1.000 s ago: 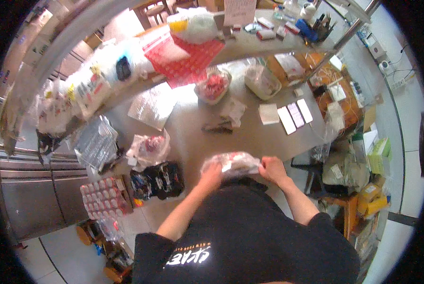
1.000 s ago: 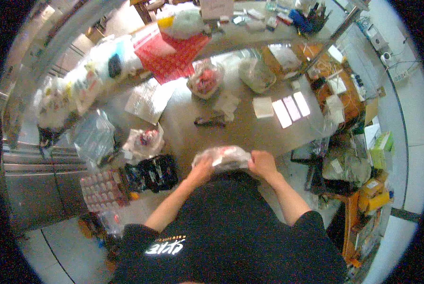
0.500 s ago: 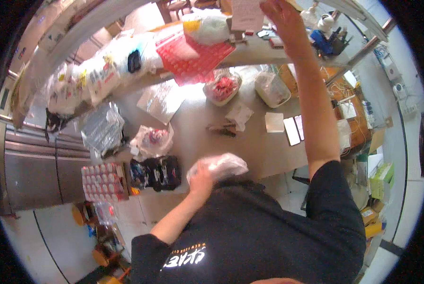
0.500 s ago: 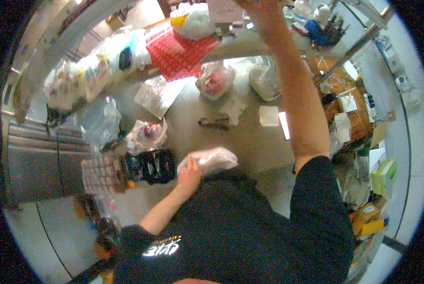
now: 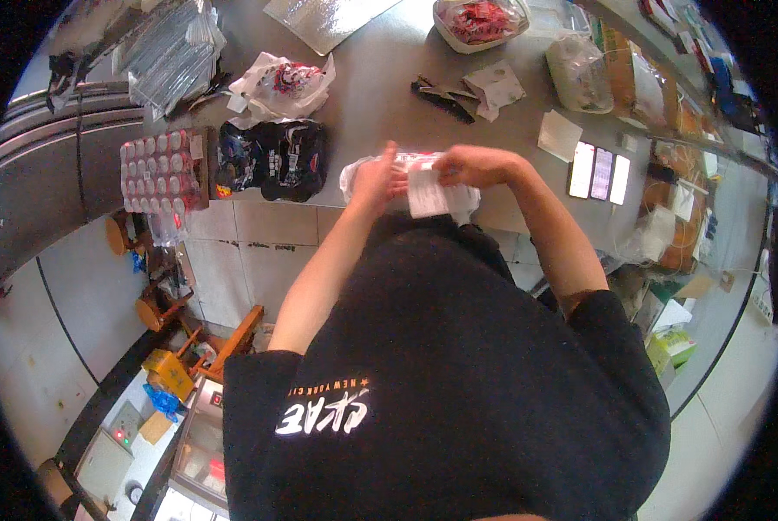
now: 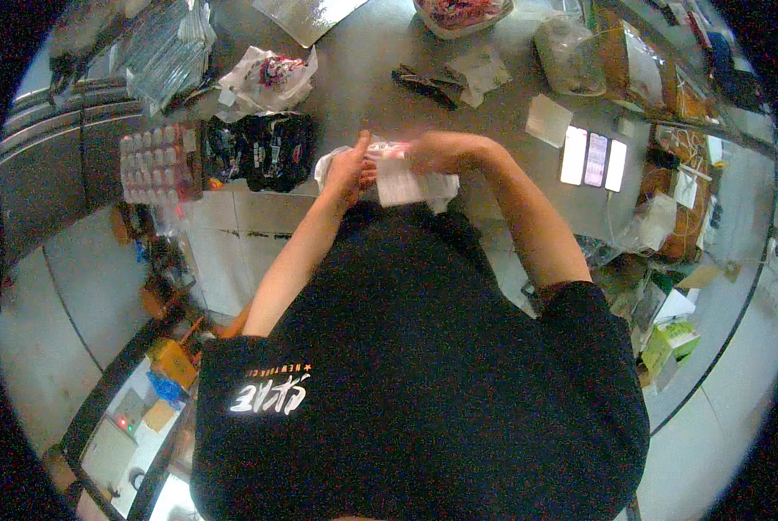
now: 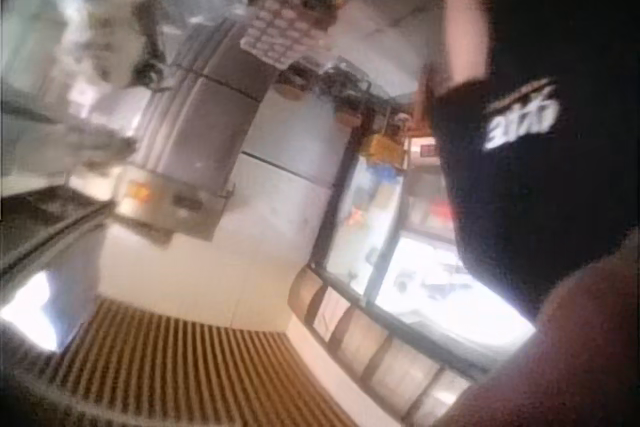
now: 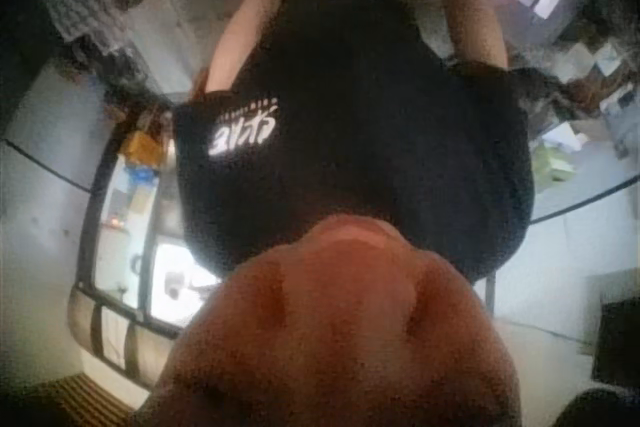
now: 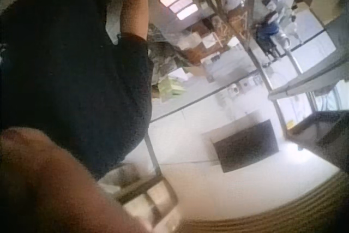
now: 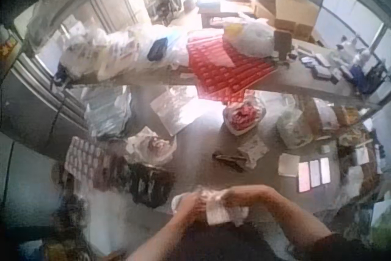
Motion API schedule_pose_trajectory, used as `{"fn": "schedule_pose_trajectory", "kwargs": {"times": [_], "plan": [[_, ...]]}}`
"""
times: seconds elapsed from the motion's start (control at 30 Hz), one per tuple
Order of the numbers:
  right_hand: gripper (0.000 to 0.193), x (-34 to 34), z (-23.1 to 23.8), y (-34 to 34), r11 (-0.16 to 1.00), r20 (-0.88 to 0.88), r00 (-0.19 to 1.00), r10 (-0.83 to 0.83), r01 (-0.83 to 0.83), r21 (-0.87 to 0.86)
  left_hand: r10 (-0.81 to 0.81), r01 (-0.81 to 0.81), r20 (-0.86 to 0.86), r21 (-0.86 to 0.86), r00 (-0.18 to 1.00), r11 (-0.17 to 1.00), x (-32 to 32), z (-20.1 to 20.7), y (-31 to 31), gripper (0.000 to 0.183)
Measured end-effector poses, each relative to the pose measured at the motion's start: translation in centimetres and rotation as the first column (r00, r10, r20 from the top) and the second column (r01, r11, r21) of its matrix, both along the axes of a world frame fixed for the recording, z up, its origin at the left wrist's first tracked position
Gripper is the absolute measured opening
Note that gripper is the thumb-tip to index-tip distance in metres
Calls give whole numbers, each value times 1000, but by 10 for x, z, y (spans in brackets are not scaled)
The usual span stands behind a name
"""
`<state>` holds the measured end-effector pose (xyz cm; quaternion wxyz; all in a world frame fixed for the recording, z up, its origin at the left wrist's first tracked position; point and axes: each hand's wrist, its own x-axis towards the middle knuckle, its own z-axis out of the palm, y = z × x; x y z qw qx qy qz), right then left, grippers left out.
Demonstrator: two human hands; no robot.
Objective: The person assembles a wrap by placing lettuce and tomato slices on paper, adds a cooked egg, and wraps it. They then pack the wrap into a plastic bag with a receipt and place it on the counter.
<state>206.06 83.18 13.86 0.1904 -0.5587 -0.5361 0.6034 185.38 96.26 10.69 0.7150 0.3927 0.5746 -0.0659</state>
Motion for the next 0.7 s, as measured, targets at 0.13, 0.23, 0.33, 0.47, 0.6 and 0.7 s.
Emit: {"fn": "schedule_pose_trajectory", "kwargs": {"times": [0.13,0.23,0.33,0.47,0.6,0.7], "plan": [[8,12,1,-2,988,98,987,-131,122,94,-282,252,105,236,954,939,-1,-13,-1,48],[14,25,-9,35,936,708,706,-29,-230,267,-10,-6,293,52,956,999,-9,-16,-8,39],[15,7,-27,73,849,793,603,89,-463,256,119,-108,357,-51,926,993,-14,-14,-10,37],[30,-12,-43,84,797,703,706,84,-472,378,-302,235,96,424,948,875,-11,-4,-3,32],[80,19,-67,71,859,757,406,-512,259,442,-89,35,287,187,954,982,-5,1,-3,31],[82,46,-95,70,973,923,338,-183,197,121,-80,38,229,185,970,982,-4,1,-5,31]]}}
